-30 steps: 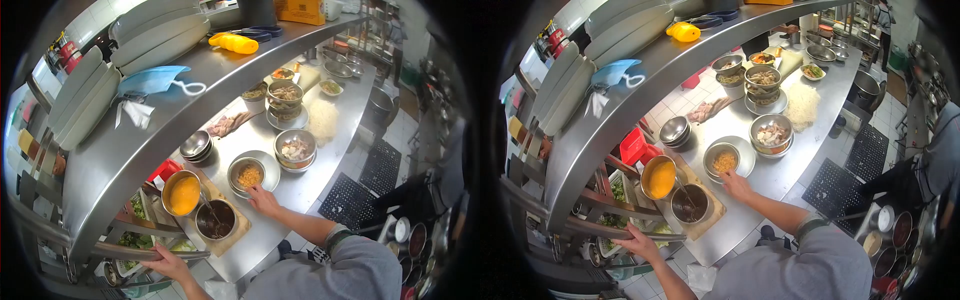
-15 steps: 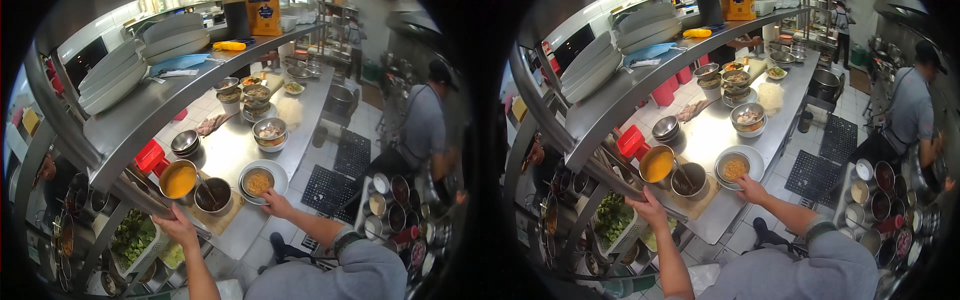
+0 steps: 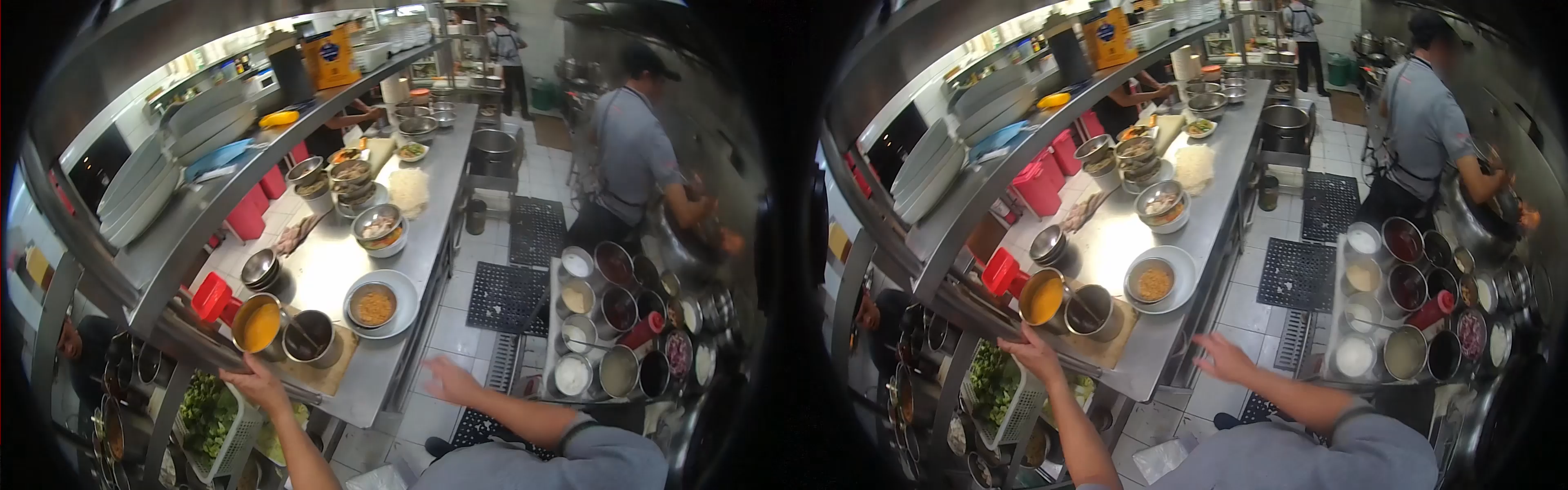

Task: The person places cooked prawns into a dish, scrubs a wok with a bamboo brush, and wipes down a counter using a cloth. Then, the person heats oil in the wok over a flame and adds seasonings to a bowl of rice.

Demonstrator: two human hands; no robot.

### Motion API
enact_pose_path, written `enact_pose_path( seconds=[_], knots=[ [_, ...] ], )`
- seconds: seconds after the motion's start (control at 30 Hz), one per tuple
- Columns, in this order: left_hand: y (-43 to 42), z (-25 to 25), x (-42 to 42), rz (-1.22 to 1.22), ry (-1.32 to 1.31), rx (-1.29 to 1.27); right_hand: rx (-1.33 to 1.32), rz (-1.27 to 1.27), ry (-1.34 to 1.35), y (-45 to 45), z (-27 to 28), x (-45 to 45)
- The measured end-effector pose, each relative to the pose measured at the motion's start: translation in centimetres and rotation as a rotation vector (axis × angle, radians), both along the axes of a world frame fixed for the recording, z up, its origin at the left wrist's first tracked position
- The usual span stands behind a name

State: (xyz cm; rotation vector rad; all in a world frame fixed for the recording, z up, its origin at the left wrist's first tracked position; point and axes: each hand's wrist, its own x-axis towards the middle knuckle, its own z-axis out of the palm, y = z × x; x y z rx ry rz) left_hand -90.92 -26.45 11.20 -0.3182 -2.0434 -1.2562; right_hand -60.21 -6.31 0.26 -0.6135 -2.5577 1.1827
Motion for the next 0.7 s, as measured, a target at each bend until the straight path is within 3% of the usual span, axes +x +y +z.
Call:
enact_pose_path(
  seconds=[0.17, 0.2, 0.23, 0.3, 0.33, 0.4, 0.5, 0.53, 0.63, 0.7],
  knots=[
    [-0.3, 1.0, 1.1, -0.034, -0.078, -0.033, -0.232, 0.033, -0.255, -5.3, -5.0, 15.2],
    [-0.6, 1.3, 1.6, -0.088, -0.184, -0.003, -0.181, -0.028, -0.304, -5.8, -7.2, 18.3],
    [-0.7, 0.7, 2.2, -0.048, -0.116, -0.039, -0.132, -0.089, -0.353, -6.2, -9.4, 21.4],
    [-0.3, -0.6, 4.1, 0.024, 0.025, -0.113, -0.243, -0.27, -0.453, -7.3, -11.5, 27.6],
    [0.6, 0.4, 8.0, -0.059, -0.047, -0.068, -0.316, -0.324, -0.516, -7.7, -12.4, 30.4],
    [2.0, -2.8, 13.7, -0.163, -0.056, -0.059, -0.47, -0.442, -0.632, -8.7, -13.8, 35.5],
    [3.2, -11.1, 24.5, -0.554, -0.197, -0.378, -0.492, -0.569, -0.666, -11.3, -16.6, 42.3],
    [4.0, -12.5, 28.5, -0.866, -0.383, -0.338, -0.474, -0.586, -0.684, -12.1, -16.9, 43.8],
    [3.2, -19.4, 38.1, -1.359, -0.39, -0.737, -0.589, -0.754, -0.61, -14.7, -19.6, 47.9],
    [2.8, -21.4, 42.5, -1.627, -0.319, -0.85, -0.599, -0.87, -0.56, -16.4, -22.2, 50.4]
  ],
)
